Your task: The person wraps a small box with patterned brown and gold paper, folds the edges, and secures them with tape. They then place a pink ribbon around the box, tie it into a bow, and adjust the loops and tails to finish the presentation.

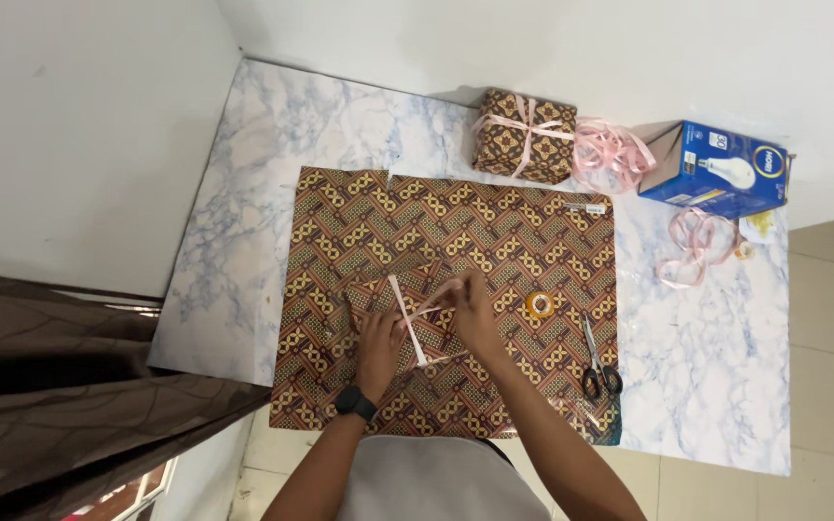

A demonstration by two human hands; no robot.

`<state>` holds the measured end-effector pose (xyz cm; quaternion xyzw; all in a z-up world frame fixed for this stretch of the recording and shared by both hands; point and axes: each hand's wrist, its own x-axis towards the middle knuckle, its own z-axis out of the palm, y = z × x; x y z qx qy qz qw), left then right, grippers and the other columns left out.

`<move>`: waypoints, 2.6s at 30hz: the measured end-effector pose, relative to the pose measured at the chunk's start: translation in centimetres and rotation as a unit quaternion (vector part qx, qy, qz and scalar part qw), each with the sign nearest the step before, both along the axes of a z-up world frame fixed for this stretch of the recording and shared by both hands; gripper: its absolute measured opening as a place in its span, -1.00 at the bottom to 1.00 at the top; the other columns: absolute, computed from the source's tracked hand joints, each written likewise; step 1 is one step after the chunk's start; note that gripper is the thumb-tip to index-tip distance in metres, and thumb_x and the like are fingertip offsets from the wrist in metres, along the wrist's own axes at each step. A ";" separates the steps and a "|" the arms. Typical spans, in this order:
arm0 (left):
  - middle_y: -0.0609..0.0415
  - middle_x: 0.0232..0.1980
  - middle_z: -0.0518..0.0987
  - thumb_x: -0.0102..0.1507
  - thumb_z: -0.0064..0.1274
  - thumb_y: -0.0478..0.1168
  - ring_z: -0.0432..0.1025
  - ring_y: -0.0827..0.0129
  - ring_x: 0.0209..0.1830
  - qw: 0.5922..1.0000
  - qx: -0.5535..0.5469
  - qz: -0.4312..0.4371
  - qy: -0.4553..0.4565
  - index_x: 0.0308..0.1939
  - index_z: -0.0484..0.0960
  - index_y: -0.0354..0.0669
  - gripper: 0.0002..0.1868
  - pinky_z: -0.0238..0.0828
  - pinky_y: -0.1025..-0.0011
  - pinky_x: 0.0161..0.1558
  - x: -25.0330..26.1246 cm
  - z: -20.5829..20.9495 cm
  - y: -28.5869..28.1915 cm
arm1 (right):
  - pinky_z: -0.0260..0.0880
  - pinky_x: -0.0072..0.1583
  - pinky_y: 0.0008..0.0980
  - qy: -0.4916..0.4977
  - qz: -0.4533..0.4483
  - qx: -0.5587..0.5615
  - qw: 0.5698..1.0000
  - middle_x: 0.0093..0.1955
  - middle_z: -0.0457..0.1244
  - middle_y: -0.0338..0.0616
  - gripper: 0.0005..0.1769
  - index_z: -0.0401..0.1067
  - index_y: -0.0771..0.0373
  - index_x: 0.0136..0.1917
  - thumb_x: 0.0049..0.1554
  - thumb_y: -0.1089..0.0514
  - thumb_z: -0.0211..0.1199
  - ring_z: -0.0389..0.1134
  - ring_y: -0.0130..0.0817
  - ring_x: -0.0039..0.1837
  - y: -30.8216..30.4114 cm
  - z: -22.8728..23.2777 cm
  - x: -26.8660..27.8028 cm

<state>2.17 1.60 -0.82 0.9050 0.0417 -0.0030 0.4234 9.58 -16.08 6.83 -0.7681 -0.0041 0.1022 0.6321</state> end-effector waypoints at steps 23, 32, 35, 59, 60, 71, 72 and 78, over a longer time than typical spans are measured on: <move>-0.07 -0.24 0.55 0.35 0.04 -0.23 0.48 0.11 -0.29 0.976 -0.057 -0.179 0.109 -0.18 0.63 -0.29 -0.83 0.42 0.13 -0.18 6.2 -1.5 3.8 | 0.39 0.07 -0.37 0.057 0.201 0.040 0.977 -0.03 0.30 -0.16 -0.89 0.29 0.22 0.08 0.35 0.15 0.03 0.32 -0.42 0.02 2.5 -0.5 -10.9; -0.06 -0.18 0.48 0.37 -0.09 -0.29 0.33 -0.01 -0.15 0.982 -0.004 -0.191 -0.010 -0.14 0.48 -0.21 -0.93 0.26 0.06 -0.06 5.0 -0.6 3.7 | 0.38 -0.09 -0.38 0.136 0.062 0.099 0.984 -0.19 0.14 -0.30 -0.89 0.16 0.12 -0.02 0.37 0.12 -0.11 0.23 -0.50 -0.16 -0.3 -2.4 -9.5; -0.07 -0.23 0.50 0.44 -0.11 -0.29 0.29 -0.01 -0.18 0.980 0.013 -0.195 0.048 -0.12 0.49 -0.20 -0.91 0.22 0.07 -0.02 4.4 -0.3 4.0 | 0.54 -0.07 -0.18 0.180 -0.102 0.123 0.971 -0.24 0.18 -0.14 -0.83 0.12 0.17 -0.09 0.34 0.10 -0.14 0.35 -0.29 -0.23 -1.3 -2.9 -6.2; -0.14 -0.08 0.53 0.25 0.04 -0.39 0.43 0.00 0.02 0.938 0.181 -0.271 -0.118 -0.04 0.55 -0.38 -0.79 0.42 0.14 0.06 3.3 0.4 -0.4 | 0.61 0.04 -0.34 0.126 -0.115 0.099 0.980 -0.15 0.19 -0.17 -0.85 0.09 0.21 0.03 0.40 0.10 -0.15 0.41 -0.39 -0.13 -3.3 -9.7 0.2; -0.13 -0.09 0.53 0.26 0.04 -0.39 0.45 0.01 -0.01 0.936 0.197 -0.273 -0.102 -0.06 0.55 -0.36 -0.82 0.43 0.15 0.03 3.2 0.7 -0.6 | 0.60 0.02 -0.33 0.117 -0.117 0.105 0.981 -0.15 0.17 -0.17 -0.85 0.10 0.22 0.04 0.40 0.10 -0.14 0.39 -0.40 -0.14 -3.2 -9.8 0.2; 0.06 -0.05 0.61 0.16 0.10 -0.38 0.51 0.20 0.03 0.893 0.257 -0.358 -0.097 0.04 0.68 0.03 -0.62 0.35 0.12 0.09 4.5 1.5 0.5 | 0.62 -0.07 -0.32 0.152 -0.130 0.095 0.975 -0.17 0.16 -0.17 -0.82 0.11 0.24 0.02 0.39 0.09 -0.11 0.39 -0.36 -0.21 -3.2 -9.5 0.7; 0.06 -0.03 0.61 0.16 0.10 -0.39 0.50 0.21 0.04 0.890 0.259 -0.366 -0.078 0.06 0.68 0.04 -0.60 0.32 0.12 0.10 4.4 1.5 0.6 | 0.61 -0.08 -0.32 0.151 -0.126 0.101 0.975 -0.17 0.16 -0.16 -0.82 0.11 0.25 0.02 0.40 0.10 -0.11 0.39 -0.36 -0.21 -3.3 -9.7 0.7; -0.01 0.03 0.60 0.14 0.09 -0.39 0.48 0.26 0.06 0.879 0.301 -0.363 -0.070 0.12 0.68 0.11 -0.52 0.22 0.06 0.11 4.0 2.4 0.3 | 0.59 -0.08 -0.35 0.150 -0.127 0.149 0.969 -0.18 0.19 -0.14 -0.85 0.12 0.24 0.03 0.39 0.11 -0.11 0.39 -0.38 -0.21 -4.1 -10.6 0.4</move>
